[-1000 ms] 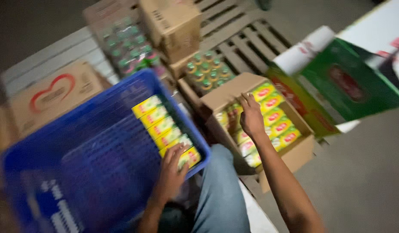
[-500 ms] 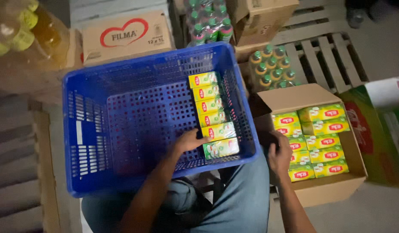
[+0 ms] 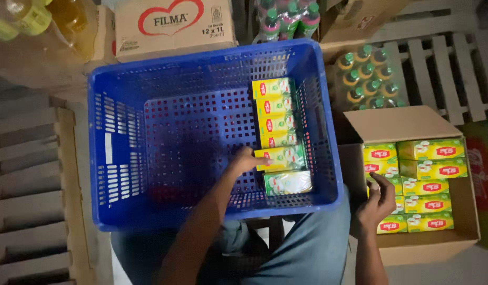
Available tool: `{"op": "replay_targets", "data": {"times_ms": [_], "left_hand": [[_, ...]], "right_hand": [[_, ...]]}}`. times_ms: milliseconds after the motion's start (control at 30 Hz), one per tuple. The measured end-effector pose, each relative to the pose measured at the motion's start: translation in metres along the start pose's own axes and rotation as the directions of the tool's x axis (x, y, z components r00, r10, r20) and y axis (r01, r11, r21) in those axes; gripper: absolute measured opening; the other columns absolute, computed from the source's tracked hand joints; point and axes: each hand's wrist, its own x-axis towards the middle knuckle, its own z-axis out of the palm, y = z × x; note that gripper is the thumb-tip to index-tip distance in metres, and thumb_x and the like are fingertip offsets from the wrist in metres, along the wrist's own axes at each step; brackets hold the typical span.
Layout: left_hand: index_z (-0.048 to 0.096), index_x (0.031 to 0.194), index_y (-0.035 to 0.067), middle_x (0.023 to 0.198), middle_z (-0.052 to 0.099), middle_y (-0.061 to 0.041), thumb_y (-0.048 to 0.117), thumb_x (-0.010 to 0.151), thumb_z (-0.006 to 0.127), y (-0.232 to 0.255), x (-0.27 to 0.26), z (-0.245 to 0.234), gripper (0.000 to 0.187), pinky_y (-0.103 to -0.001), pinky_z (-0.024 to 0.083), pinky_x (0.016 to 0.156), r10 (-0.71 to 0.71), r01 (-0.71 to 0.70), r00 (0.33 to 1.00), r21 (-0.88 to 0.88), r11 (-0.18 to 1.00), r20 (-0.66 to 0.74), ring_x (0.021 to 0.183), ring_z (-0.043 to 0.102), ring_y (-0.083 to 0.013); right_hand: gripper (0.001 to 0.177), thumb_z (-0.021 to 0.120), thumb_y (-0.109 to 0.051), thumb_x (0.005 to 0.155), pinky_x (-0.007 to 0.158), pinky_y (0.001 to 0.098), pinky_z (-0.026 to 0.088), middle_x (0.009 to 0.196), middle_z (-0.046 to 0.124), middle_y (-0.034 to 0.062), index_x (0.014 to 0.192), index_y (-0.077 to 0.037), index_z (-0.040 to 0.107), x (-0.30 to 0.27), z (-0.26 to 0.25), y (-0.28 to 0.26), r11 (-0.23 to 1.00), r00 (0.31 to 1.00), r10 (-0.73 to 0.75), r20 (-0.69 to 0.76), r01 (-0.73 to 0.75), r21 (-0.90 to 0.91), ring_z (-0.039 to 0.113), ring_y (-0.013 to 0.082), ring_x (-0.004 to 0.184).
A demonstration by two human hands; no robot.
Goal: The person transfers small yellow and green boxes from a larger cardboard carton into a blue plastic basket. The person arranges the boxes in rows within the basket and then closes the flaps of the source carton.
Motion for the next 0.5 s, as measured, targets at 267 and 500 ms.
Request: {"op": "replay_targets", "data": {"times_ms": [267,500], "left_hand": [[0.077,0.124,0.013,0.107,0.081,-0.009,0.035,0.055,0.112,-0.034,0.021,-0.018,0.081,-0.035,0.064,0.08,0.027,-0.044,0.984,-0.092,0.995,-0.176,0.105,0.079,-0.026],[0.06,0.131,0.007,0.105,0.07,-0.024,0.005,0.079,0.098,0.008,-0.044,-0.041,0.064,-0.046,0.066,0.08,0.479,-0.507,0.742,0.075,0.859,-0.468,0.106,0.075,-0.0474]], "right_hand": [[0.024,0.056,-0.017,0.118,0.101,0.0438,0.064,0.127,0.067,0.02,0.128,0.002,0.067,0.002,0.001,0.022,0.971,0.983,0.159,-0.096,-0.139,0.193,0.069,0.0301,0.126],[0.018,0.06,0.002,0.109,0.097,0.0481,0.064,0.118,0.071,0.0255,0.122,0.004,0.072,0.008,0.0,0.018,0.978,0.987,0.149,-0.065,-0.138,0.154,0.071,0.0357,0.12]]}}
